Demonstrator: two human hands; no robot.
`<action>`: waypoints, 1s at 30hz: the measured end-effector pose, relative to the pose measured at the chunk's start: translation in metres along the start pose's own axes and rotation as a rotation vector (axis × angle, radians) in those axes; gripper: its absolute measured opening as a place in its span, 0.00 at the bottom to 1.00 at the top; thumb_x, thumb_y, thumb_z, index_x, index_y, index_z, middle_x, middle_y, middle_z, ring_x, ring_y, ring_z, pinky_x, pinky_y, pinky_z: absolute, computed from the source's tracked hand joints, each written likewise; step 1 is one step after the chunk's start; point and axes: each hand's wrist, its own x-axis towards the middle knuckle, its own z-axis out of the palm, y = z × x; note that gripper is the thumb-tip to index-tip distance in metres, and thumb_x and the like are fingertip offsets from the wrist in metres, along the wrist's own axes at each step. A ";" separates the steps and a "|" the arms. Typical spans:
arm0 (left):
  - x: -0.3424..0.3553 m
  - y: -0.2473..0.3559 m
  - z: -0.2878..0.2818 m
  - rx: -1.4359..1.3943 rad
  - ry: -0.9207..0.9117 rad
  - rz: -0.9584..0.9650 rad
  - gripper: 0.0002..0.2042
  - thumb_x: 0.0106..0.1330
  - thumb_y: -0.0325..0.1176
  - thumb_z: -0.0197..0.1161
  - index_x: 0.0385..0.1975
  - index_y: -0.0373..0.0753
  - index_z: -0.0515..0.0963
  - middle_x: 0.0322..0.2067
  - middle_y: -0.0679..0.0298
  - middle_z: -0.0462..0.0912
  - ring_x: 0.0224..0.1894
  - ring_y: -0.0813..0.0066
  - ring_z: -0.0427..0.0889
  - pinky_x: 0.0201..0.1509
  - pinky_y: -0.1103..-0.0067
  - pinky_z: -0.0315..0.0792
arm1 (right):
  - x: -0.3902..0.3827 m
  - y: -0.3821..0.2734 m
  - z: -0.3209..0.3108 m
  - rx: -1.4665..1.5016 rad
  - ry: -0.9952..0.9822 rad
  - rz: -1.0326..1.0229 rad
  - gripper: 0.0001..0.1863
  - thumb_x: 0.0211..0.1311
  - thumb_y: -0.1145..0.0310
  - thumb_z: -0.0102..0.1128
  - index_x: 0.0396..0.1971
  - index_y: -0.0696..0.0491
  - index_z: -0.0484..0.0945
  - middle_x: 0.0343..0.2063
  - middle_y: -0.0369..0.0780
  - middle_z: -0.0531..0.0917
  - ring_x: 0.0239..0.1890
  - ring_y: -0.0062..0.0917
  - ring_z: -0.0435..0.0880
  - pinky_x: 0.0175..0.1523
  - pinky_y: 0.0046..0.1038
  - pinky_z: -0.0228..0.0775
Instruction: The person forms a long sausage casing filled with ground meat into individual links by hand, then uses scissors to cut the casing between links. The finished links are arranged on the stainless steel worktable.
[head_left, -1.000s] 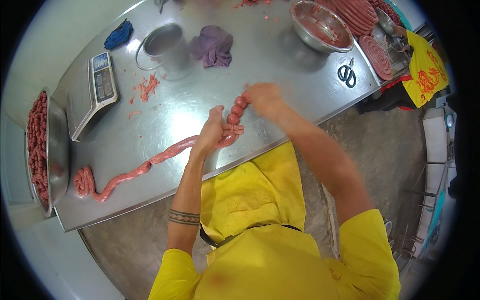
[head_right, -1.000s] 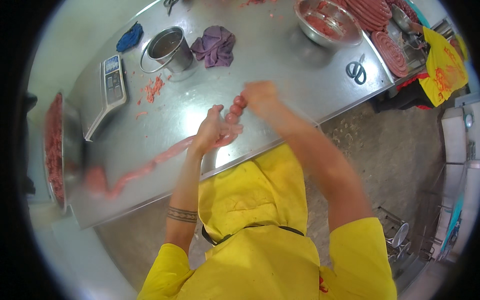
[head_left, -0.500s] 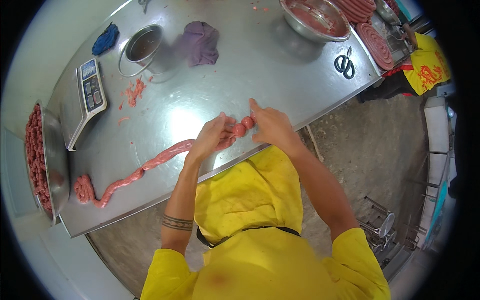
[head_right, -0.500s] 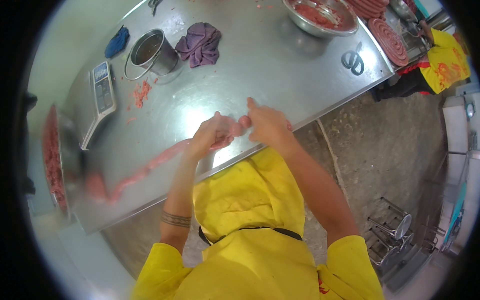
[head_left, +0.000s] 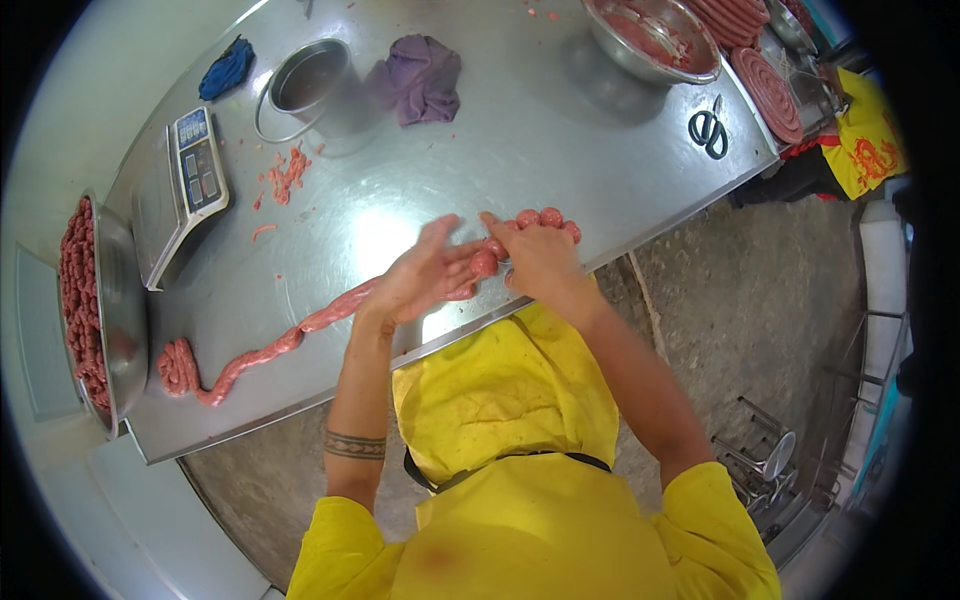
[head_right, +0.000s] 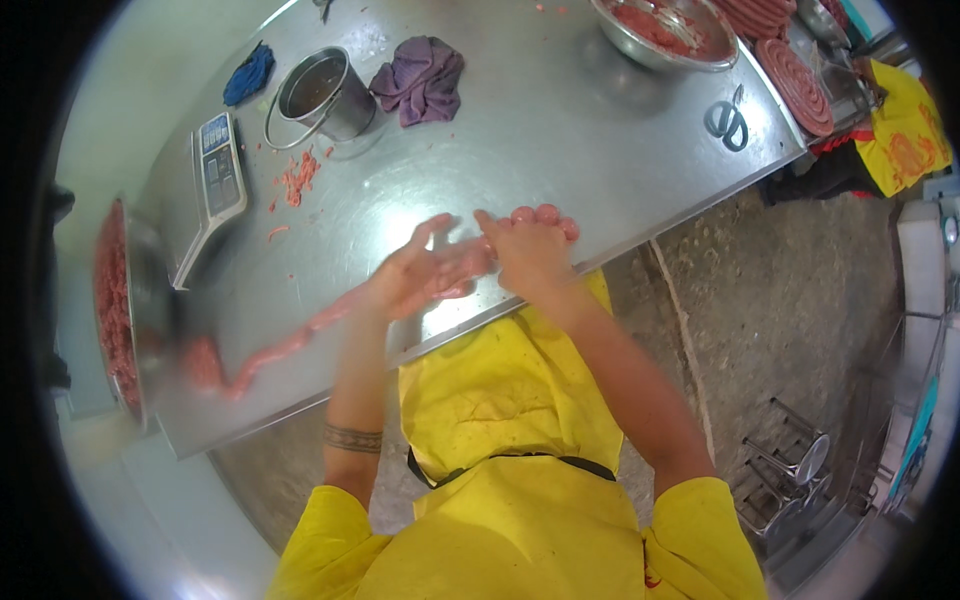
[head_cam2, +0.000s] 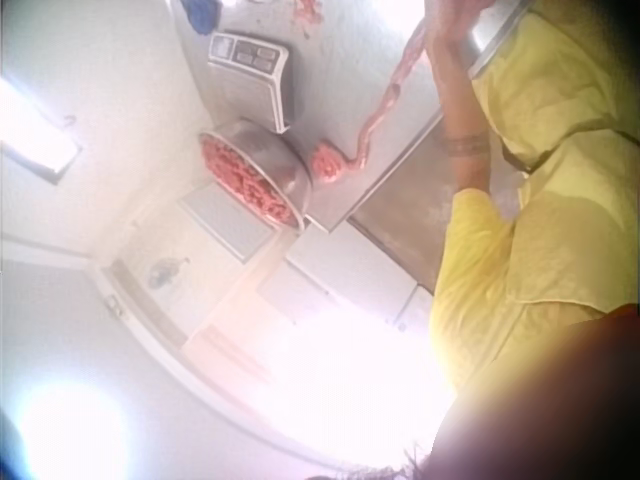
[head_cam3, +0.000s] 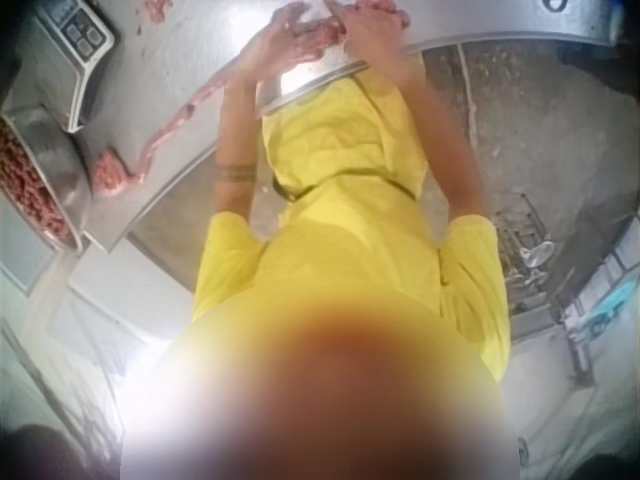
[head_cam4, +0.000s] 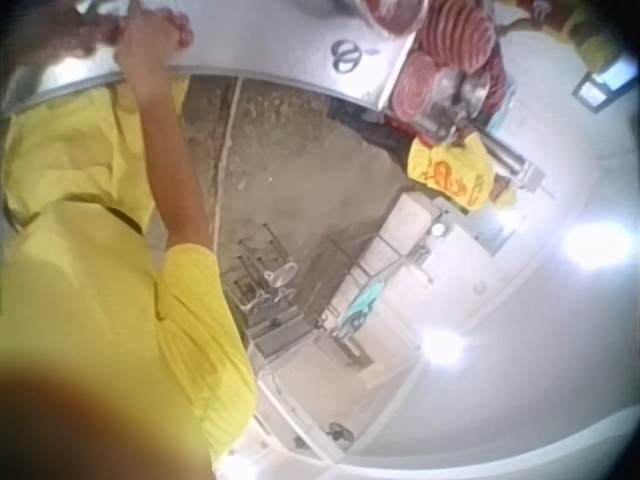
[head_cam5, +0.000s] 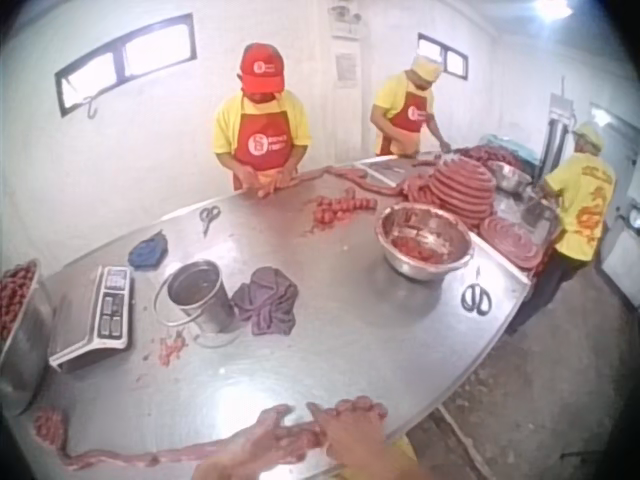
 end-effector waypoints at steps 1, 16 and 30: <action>-0.005 0.005 -0.001 0.092 0.096 0.081 0.33 0.82 0.57 0.49 0.76 0.43 0.51 0.64 0.43 0.71 0.60 0.56 0.81 0.58 0.67 0.81 | 0.004 0.001 -0.004 0.060 -0.032 0.019 0.25 0.59 0.72 0.63 0.59 0.47 0.78 0.35 0.42 0.85 0.46 0.36 0.84 0.44 0.36 0.75; 0.060 0.015 0.048 1.547 0.317 0.129 0.35 0.57 0.44 0.78 0.61 0.34 0.73 0.42 0.49 0.87 0.43 0.56 0.89 0.47 0.66 0.81 | -0.080 -0.036 0.001 0.107 -0.031 -0.063 0.31 0.65 0.76 0.54 0.69 0.49 0.72 0.40 0.42 0.86 0.39 0.36 0.88 0.38 0.40 0.79; 0.026 -0.028 0.055 1.622 0.679 0.217 0.42 0.60 0.38 0.76 0.72 0.37 0.59 0.33 0.51 0.89 0.38 0.51 0.90 0.40 0.63 0.81 | -0.127 0.008 -0.026 0.250 0.096 0.174 0.28 0.63 0.75 0.59 0.66 0.51 0.75 0.42 0.43 0.82 0.47 0.39 0.84 0.50 0.41 0.78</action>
